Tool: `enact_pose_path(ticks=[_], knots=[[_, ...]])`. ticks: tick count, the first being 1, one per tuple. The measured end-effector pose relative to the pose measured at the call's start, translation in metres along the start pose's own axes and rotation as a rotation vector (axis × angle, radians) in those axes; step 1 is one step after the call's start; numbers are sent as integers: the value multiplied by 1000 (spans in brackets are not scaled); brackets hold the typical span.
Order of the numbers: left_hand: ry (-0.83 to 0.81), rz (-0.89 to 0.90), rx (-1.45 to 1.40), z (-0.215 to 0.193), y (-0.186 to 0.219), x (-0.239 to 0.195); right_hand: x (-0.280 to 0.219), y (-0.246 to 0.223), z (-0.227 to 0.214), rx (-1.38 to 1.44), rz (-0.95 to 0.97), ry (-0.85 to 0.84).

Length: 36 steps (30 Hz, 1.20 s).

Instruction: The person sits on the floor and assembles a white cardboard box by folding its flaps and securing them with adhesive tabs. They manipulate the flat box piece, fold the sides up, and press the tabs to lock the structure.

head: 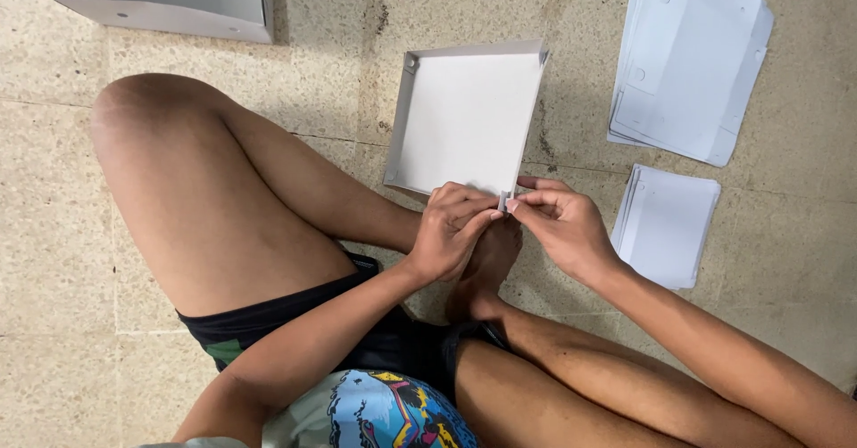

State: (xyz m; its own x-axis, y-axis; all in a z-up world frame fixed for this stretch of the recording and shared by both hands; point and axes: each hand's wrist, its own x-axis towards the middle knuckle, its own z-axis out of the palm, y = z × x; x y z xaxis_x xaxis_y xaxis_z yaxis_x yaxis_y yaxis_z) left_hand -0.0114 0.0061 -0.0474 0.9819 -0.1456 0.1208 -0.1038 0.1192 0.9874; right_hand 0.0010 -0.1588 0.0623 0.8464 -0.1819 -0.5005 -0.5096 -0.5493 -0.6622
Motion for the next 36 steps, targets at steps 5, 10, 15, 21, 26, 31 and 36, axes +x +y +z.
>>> enact_pose_path(ticks=[5, 10, 15, 21, 26, 31, 36], knots=[[-4, 24, 15, 0, 4, 2, 0, 3, -1, 90, -43, -9], [-17, -9, -24, -2, 7, 3, 1, 10, 1, 145, -44, -29], [-15, -35, -46, -1, 6, 3, -1, 15, 2, 210, -40, -61], [-15, -48, -69, -3, 8, 4, -3, 10, 2, 202, -40, -82], [-35, -96, -106, -6, 2, 6, -4, -13, 1, 180, -9, -96], [-20, -95, -106, -6, -5, 7, -4, -26, 0, 146, -30, -98], [-33, -95, -98, -6, -5, 6, 2, -24, 0, 83, -117, -82]])
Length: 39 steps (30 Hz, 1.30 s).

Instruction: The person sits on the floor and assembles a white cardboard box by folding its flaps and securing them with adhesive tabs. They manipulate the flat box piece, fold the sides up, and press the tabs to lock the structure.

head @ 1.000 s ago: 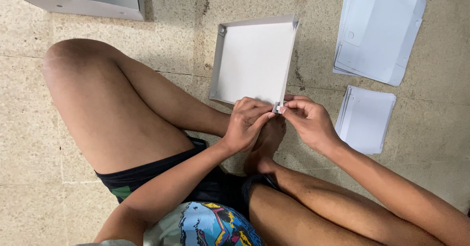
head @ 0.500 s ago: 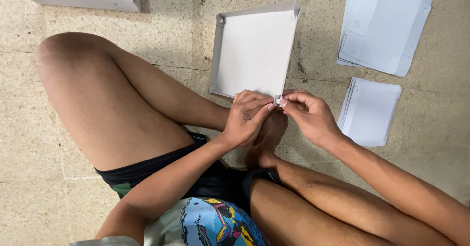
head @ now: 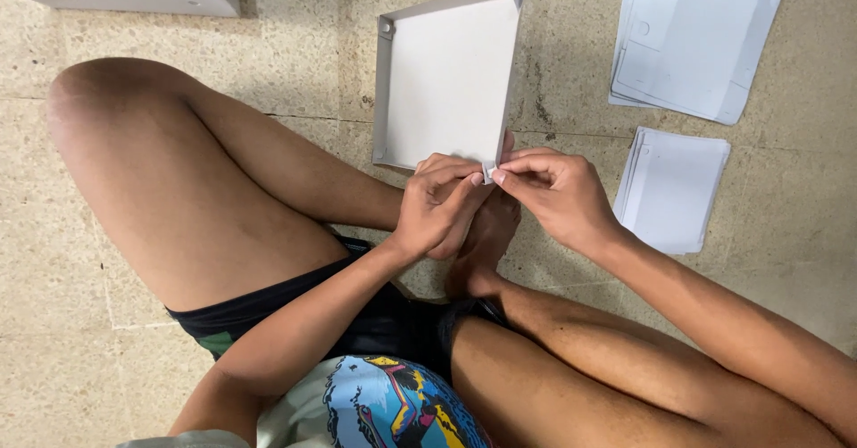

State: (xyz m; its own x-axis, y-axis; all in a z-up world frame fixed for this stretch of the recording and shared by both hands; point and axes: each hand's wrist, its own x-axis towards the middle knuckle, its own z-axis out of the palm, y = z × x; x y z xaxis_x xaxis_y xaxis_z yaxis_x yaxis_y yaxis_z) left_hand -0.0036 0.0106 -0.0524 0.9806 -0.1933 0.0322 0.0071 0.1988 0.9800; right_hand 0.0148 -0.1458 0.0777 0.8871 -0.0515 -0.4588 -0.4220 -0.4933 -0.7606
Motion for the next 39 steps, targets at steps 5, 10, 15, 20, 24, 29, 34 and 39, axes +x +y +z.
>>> enact_pose_path(ticks=[5, 10, 15, 20, 24, 29, 34, 39], knots=[[38, -34, -16, 0, 4, -2, 0, -3, 0, 39, -12, -30], [39, -27, -13, -1, 5, 3, 8, -1, -3, 55, 39, -8], [49, -27, -67, -7, 6, 4, 11, -14, -4, 19, 24, -51], [57, -55, -146, -9, 10, 6, 16, -25, -4, -152, -70, -117], [52, -57, -165, -12, 7, 5, 23, -25, -1, -184, -98, -100], [94, -104, -224, -17, -5, 3, 26, -40, 0, -281, -201, -131], [114, -115, -212, -13, 7, 5, 26, -33, 3, -295, -240, -127], [138, -80, -206, -14, 4, 5, 21, -26, 5, -273, -238, -158]])
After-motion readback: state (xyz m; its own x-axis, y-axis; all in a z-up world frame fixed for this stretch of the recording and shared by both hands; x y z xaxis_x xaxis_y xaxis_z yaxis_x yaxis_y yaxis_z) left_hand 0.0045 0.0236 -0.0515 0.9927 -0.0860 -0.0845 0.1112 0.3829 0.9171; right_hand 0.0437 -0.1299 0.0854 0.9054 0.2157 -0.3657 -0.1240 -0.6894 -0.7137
